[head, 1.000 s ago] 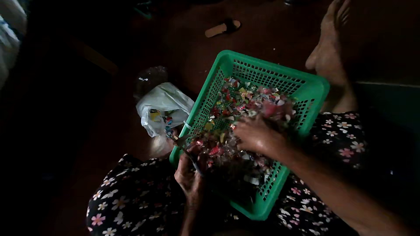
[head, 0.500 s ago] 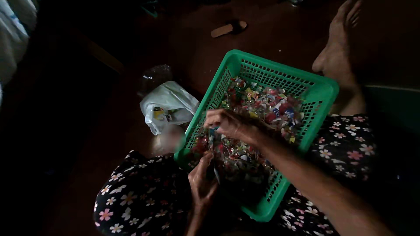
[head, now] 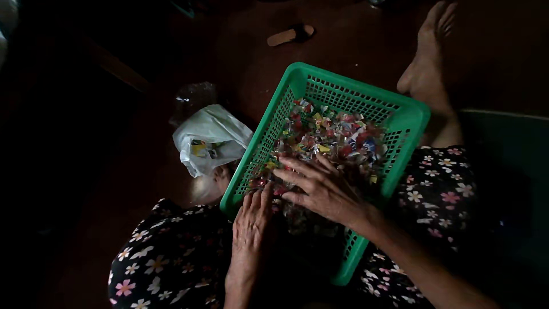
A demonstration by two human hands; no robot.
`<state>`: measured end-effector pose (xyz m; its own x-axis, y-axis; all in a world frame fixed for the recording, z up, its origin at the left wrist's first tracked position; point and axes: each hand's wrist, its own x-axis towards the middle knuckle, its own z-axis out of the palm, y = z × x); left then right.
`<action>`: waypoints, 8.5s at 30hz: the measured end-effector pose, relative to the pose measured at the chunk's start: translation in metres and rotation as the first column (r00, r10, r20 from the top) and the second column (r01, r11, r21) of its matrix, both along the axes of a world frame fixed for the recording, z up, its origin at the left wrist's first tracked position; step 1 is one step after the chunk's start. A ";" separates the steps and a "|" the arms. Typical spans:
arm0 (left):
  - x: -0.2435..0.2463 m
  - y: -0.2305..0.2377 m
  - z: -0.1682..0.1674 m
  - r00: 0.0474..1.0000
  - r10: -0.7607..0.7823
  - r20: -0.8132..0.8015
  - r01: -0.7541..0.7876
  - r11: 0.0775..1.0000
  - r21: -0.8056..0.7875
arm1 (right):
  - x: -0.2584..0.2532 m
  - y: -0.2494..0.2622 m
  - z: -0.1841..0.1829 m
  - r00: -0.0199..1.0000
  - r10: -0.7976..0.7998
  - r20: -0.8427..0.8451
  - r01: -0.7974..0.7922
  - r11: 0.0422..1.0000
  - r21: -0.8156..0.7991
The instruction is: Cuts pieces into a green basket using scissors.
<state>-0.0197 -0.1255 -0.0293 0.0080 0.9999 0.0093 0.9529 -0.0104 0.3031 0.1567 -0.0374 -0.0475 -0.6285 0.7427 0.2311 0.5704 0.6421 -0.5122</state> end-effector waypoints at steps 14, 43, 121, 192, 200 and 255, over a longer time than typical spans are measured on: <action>-0.042 -0.002 0.033 0.972 0.211 0.103 -0.230 0.943 0.242 | -0.075 -0.021 -0.060 0.933 0.354 0.069 -0.359 0.929 0.090; 0.020 0.037 -0.017 0.985 0.029 0.170 0.006 0.980 -0.201 | 0.018 0.051 -0.001 0.932 -0.338 0.128 0.328 0.644 -0.691; 0.019 0.024 -0.026 0.990 -0.001 0.142 0.028 0.982 -0.184 | 0.013 0.042 0.001 0.963 -0.139 0.231 0.261 0.691 -0.674; -0.016 0.003 -0.002 0.966 0.023 0.259 0.012 0.991 -0.132 | 0.042 0.058 0.022 0.857 -0.281 0.432 0.356 0.929 -0.101; -0.019 0.006 0.007 0.955 0.143 0.259 -0.132 0.989 -0.059 | -0.005 -0.052 -0.024 0.829 0.301 0.471 -0.226 0.951 -0.209; -0.007 0.008 -0.006 0.961 0.029 0.276 0.052 0.958 -0.283 | 0.048 0.046 0.016 0.847 -0.233 0.478 0.311 0.946 -0.091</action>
<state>-0.0272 -0.1179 -0.0354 0.0574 0.9606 -0.2719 0.8324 0.1043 0.5442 0.2050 0.0091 -0.0320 -0.4008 0.9010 -0.1658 0.9037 0.3591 -0.2333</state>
